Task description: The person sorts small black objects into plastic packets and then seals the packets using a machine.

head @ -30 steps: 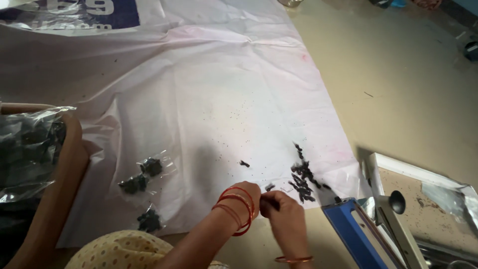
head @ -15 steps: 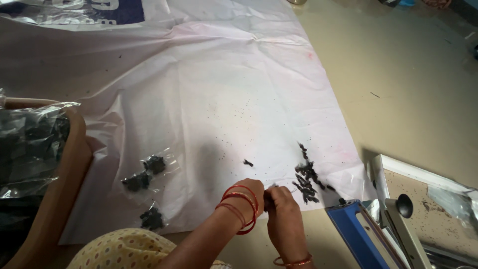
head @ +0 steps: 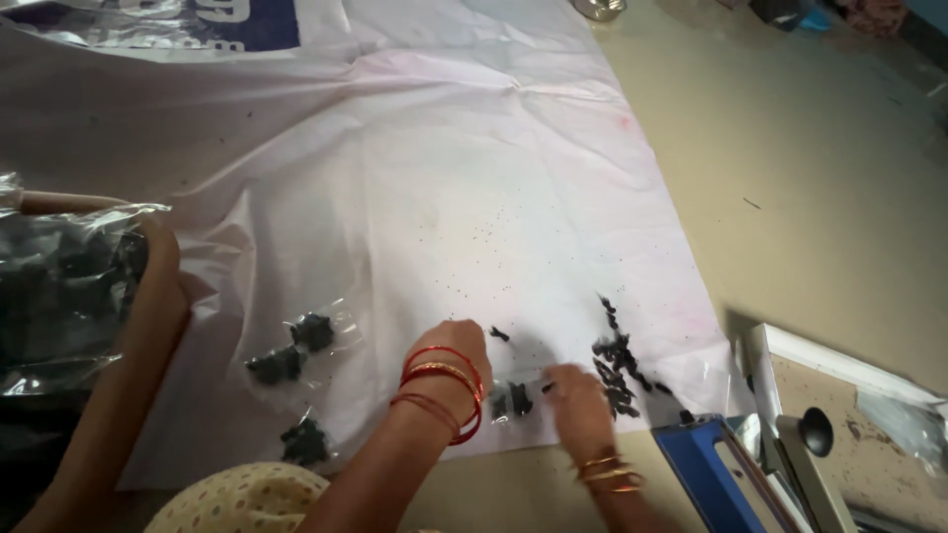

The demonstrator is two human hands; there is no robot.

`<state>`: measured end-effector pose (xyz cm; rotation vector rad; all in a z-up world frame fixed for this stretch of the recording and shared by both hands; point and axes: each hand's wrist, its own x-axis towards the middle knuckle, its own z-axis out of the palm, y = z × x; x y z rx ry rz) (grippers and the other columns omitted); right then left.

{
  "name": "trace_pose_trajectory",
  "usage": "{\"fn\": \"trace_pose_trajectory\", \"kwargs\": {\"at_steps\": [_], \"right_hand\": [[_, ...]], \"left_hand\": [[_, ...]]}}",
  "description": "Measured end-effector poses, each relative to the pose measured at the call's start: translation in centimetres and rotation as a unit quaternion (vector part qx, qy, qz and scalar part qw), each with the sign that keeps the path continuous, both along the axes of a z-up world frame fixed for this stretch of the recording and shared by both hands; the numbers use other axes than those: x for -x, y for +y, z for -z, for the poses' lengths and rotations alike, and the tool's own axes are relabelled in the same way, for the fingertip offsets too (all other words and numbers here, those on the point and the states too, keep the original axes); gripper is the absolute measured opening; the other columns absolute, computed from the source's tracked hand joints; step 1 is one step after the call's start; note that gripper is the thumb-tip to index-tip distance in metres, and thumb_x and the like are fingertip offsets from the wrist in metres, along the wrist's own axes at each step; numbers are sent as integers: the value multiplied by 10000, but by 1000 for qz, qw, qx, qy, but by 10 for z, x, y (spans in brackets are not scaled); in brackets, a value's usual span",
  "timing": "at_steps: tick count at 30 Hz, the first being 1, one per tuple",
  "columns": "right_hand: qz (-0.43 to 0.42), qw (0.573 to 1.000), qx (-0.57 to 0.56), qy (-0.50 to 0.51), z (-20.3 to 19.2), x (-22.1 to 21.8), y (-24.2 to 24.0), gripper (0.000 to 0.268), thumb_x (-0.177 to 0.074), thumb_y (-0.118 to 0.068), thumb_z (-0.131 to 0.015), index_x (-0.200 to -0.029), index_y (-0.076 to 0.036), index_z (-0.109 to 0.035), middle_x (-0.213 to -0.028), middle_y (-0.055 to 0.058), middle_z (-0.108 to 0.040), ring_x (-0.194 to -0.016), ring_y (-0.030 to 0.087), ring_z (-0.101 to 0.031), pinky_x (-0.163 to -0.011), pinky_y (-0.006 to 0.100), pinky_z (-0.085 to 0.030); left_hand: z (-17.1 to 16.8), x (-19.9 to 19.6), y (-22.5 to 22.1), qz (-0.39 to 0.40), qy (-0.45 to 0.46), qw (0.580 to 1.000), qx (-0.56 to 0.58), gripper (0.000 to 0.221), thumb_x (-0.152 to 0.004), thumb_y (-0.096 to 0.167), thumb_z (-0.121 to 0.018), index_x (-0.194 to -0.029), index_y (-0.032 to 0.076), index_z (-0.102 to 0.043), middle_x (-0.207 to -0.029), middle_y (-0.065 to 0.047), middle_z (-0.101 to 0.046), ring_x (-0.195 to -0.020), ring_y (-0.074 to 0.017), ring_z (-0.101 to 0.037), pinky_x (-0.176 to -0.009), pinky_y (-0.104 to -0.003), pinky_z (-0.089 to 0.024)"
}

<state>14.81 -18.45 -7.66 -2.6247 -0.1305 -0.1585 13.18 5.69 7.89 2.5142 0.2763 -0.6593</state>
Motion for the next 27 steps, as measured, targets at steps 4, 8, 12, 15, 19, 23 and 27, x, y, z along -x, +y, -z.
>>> {"fn": "trace_pose_trajectory", "kwargs": {"at_steps": [4,8,12,15,19,23,27], "right_hand": [[-98,986,125,-55,30,-16,9,66,-866,-83,-697,-923,-65,-668,-990,123,-673,-992,328,-621,-890,447,-514],[-89,985,2,-145,4,-39,59,88,-806,-50,-715,-881,-66,-671,-961,118,-673,-1002,341,-604,-900,471,-495],[-138,981,109,-86,12,-55,84,289,-715,63,-661,-980,-50,-650,-1028,137,-656,-1040,348,-594,-852,436,-530],[-136,982,122,-56,12,-57,87,286,-734,78,-668,-981,-63,-653,-1002,126,-668,-1003,337,-617,-838,420,-545],[61,970,-232,24,-93,-8,96,200,-881,-65,-717,-1056,-76,-622,-924,72,-737,-840,228,-714,-780,369,-586],[8,933,-353,-69,-119,38,91,162,-858,-68,-763,-945,-56,-628,-858,102,-748,-806,222,-688,-764,345,-585],[-108,977,-156,-92,-137,60,90,129,-800,-9,-758,-902,-74,-715,-826,90,-738,-780,227,-634,-708,365,-522]], "left_hand": [[2,-3,3,-2,-10,1000,-11,163,-904,107,-681,-1021,35,-769,-1071,-243,-727,-1030,-380,-722,-835,-421,-612],[0,1,0,-10,26,1000,-1,171,-878,78,-707,-1036,50,-764,-1108,-211,-714,-1065,-385,-700,-856,-446,-603],[19,-2,-7,-7,-22,1000,16,175,-918,154,-672,-1038,62,-760,-1104,-217,-718,-1041,-390,-715,-850,-442,-609],[40,-7,-7,-6,-29,999,18,185,-917,165,-671,-1041,59,-758,-1108,-226,-710,-1052,-396,-702,-868,-450,-595],[49,-8,-5,7,-22,1000,20,188,-874,122,-698,-1032,63,-779,-1102,-240,-707,-1062,-397,-693,-880,-452,-589],[32,-11,-12,42,-2,999,30,211,-825,112,-752,-1026,59,-789,-1090,-245,-714,-1059,-383,-702,-875,-440,-602],[29,-6,-10,-19,8,996,85,239,-882,217,-757,-1040,37,-754,-1075,-213,-733,-1005,-376,-726,-852,-448,-604]]}}
